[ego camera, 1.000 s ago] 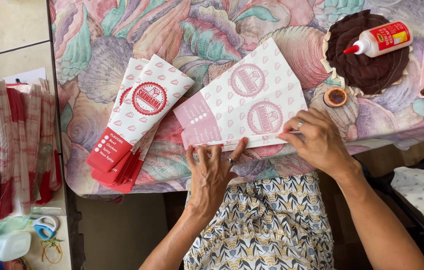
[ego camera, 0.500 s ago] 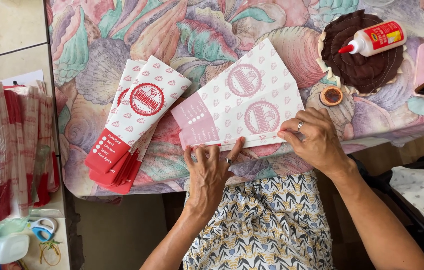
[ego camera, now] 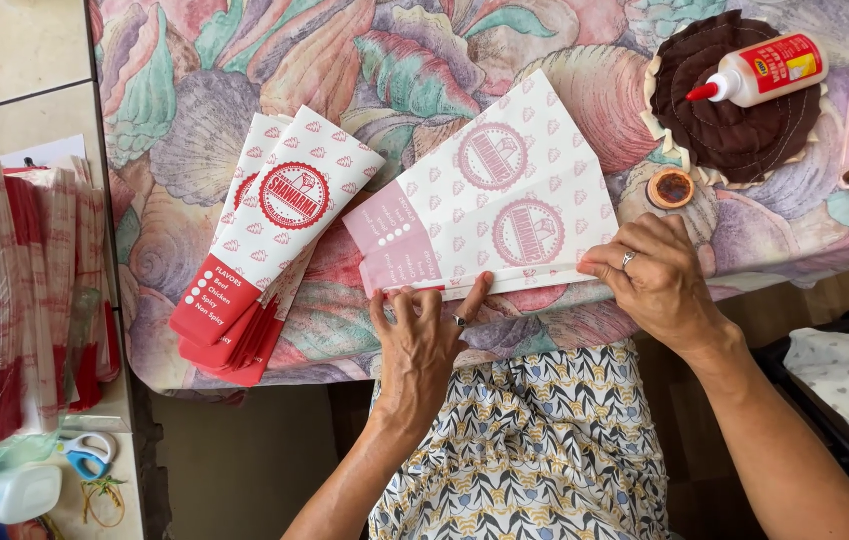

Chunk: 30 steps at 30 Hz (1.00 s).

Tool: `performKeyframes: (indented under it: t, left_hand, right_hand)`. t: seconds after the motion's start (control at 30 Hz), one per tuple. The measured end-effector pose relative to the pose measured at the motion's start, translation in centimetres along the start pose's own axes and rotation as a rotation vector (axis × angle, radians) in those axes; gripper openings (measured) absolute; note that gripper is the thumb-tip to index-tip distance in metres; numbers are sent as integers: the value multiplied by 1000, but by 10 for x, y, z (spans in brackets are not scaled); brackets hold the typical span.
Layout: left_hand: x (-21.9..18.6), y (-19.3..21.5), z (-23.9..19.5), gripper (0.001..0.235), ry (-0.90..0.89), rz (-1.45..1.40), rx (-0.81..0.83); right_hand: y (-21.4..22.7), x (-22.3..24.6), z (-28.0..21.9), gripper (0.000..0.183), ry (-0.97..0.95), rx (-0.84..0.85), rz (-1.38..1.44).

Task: Folding and assembling paper food packaging containers by hand at a workstation.

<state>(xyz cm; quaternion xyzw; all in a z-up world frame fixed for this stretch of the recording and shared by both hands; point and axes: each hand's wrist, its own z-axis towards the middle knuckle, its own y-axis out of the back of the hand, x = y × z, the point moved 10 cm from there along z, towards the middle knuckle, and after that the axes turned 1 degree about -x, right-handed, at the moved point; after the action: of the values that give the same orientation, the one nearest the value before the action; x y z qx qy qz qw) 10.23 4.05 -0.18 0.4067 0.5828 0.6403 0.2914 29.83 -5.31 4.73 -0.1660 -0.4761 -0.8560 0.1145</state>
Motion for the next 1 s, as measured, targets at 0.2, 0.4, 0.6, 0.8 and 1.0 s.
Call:
performKeyframes:
  t: [0.2,0.4,0.6,0.8,1.0]
  left_hand:
    - [-1,-3,0,116,6,15,-1]
    - [-1,-11,-1,114,26,50,-25]
    - [-1,-8,-2,115,35,5,-33]
    - [0,-9,-2,127,81,-18,-92]
    - [-1,0,-7,114,19,52,-139]
  right_hand:
    - [-2,-10,-9,13,-12,-17,4]
    - [-8,-31,-2,9,-201,14,239]
    - [-14,-41,-4,11,-309,36,243]
    - [-8,-52,-18,16,-504,17,221]
    - [-1,-60,-27,17,-536,10,311]
